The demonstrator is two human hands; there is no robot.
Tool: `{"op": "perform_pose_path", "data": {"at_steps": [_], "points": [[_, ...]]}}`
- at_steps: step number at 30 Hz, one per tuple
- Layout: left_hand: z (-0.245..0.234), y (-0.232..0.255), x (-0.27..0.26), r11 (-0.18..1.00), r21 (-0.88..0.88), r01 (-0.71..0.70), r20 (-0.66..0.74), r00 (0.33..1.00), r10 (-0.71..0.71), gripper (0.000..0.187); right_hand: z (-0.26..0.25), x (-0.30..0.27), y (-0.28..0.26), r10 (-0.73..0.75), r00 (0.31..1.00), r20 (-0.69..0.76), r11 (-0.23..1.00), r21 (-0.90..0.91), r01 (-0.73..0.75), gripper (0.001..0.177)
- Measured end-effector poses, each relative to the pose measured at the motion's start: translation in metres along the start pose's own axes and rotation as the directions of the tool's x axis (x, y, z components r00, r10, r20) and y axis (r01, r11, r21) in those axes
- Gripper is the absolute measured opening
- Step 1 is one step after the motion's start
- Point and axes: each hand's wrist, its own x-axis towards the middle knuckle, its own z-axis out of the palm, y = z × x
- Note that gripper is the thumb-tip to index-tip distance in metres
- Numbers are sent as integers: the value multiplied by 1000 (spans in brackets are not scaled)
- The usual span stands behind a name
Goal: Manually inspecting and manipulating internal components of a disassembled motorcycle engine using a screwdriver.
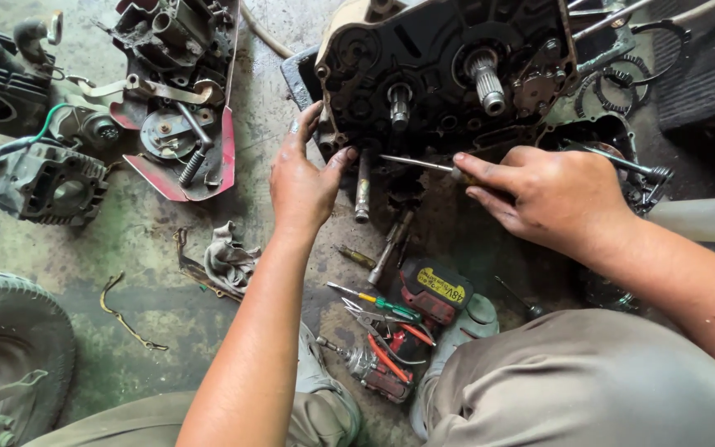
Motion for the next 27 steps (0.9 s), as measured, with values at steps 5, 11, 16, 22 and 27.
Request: {"op": "perform_pose_path", "data": {"at_steps": [5, 11, 16, 22, 27], "points": [[-2, 2, -1, 999, 34, 33, 10, 999, -33, 72, 3, -2, -2, 21, 1000, -10, 998, 53, -20, 36], [-3, 1, 0, 998, 42, 42, 23, 999, -43, 73, 0, 0, -4, 67, 998, 10, 994, 84, -67, 35], [-4, 1, -1, 999, 43, 31, 25, 999, -32, 73, 1, -1, -3, 68, 998, -2, 989, 133, -67, 36], [-3, -3, 0, 999, 47, 9, 24, 1000, -10, 73, -2, 3, -4, 74, 997, 14, 991, 113, -75, 33], [-3, -2, 0, 998, 55, 39, 19, 999, -40, 73, 3, 0, -3, 69, 997, 26, 993, 98, -71, 36]]}}
